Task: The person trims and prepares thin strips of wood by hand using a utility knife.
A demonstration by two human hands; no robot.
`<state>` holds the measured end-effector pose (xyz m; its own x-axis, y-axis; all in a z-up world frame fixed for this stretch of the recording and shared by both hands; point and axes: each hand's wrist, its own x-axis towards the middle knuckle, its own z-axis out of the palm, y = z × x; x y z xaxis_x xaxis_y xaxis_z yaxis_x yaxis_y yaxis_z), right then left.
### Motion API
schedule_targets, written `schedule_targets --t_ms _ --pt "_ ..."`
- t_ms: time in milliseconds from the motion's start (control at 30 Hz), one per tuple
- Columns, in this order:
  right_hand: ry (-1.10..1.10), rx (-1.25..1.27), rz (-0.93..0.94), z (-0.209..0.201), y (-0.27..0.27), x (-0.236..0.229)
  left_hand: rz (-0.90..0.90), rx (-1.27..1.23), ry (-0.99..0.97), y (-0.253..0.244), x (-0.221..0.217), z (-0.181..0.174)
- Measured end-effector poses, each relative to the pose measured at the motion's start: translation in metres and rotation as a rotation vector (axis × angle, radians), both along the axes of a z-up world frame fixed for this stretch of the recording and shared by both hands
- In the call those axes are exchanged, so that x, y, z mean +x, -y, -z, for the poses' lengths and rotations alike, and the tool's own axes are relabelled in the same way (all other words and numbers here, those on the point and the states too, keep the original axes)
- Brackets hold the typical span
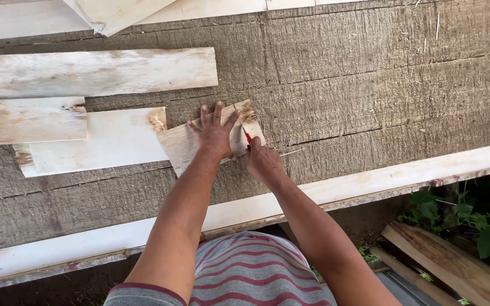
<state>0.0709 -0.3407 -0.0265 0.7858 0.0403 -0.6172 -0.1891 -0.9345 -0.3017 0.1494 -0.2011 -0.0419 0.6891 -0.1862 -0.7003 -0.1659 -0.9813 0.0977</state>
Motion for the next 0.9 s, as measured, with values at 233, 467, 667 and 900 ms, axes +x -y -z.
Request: schedule_targets --t_ms 233,467,667,900 --pt "0.031 0.043 0.004 -0.009 0.006 -0.015 -0.024 0.011 -0.003 0.002 0.001 0.004" --pt "-0.009 0.016 -0.007 -0.007 0.014 -0.040 -0.034 0.029 -0.018 0.004 -0.002 -0.011" --pt "-0.061 -0.022 0.024 -0.011 0.018 -0.053 -0.045 0.027 -0.007 0.007 -0.001 -0.008" --pt "-0.089 -0.043 0.005 -0.001 0.023 -0.068 -0.040 0.034 0.007 0.007 -0.004 -0.018"
